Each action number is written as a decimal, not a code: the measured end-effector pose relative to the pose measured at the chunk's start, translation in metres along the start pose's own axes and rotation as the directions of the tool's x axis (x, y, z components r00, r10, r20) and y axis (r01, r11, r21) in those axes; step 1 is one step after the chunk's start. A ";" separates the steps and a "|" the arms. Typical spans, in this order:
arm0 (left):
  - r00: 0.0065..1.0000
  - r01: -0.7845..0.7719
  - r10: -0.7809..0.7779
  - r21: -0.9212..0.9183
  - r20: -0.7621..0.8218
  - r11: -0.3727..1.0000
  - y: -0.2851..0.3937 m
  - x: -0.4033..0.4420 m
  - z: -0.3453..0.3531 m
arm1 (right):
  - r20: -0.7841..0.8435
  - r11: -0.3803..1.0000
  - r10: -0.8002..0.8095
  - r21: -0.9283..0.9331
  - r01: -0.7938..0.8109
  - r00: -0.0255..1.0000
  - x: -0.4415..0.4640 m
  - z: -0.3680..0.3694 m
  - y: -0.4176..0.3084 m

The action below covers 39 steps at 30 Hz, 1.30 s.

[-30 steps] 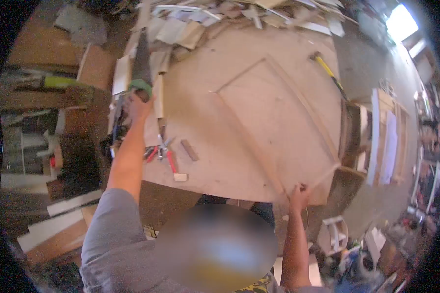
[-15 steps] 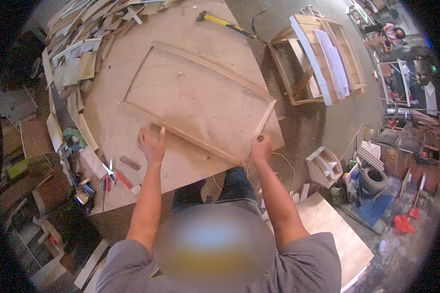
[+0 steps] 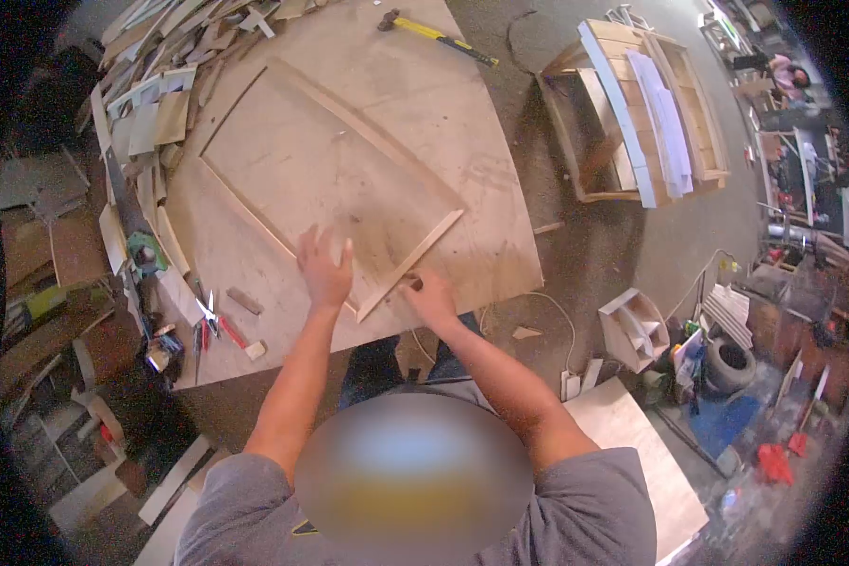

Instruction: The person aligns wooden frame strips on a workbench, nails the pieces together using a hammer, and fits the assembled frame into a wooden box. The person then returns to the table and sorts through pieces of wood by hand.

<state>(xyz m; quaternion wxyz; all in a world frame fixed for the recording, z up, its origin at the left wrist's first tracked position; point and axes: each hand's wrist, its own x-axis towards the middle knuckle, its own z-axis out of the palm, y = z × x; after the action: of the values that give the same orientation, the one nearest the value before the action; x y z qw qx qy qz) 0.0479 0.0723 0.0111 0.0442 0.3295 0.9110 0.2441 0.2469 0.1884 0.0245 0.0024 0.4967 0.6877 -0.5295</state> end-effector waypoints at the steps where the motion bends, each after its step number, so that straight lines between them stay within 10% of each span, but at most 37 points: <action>1: 0.999 -0.023 0.022 0.028 0.038 0.999 0.010 0.000 0.007 | 0.047 0.999 0.008 -0.034 -0.006 0.999 0.003 -0.004 -0.005; 9: 0.920 -0.294 0.264 0.063 0.289 0.954 0.111 0.030 0.072 | -0.188 0.910 -0.338 -0.317 0.269 0.922 0.167 -0.107 -0.053; 19: 0.903 -0.313 0.281 0.050 0.324 0.948 0.127 0.040 0.105 | -0.216 0.466 -0.780 -0.828 0.313 0.588 0.364 -0.158 -0.131; 28: 0.873 -0.299 0.241 0.074 0.424 0.951 0.131 0.042 0.089 | 0.060 0.293 -0.515 -0.925 0.241 0.855 0.397 -0.181 -0.159; 31: 0.885 -0.290 0.237 0.077 0.401 0.954 0.128 0.034 0.089 | 0.026 0.483 -0.478 -0.827 0.288 0.878 0.377 -0.176 -0.165; 34: 0.891 -0.287 0.233 0.085 0.391 0.954 0.130 0.028 0.089 | 0.091 0.898 -0.113 -0.416 0.141 0.989 0.362 -0.181 -0.158; 39: 0.911 -0.265 0.180 0.193 0.370 0.945 0.135 0.019 0.093 | 0.080 0.861 -0.251 -0.437 0.261 0.965 0.306 -0.208 -0.114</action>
<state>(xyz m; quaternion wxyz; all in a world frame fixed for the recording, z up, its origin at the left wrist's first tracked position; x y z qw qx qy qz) 0.1338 0.2124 -0.0048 0.1362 0.4726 0.8675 0.0739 0.1227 0.5548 0.0363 0.0522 0.3820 0.8499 -0.3593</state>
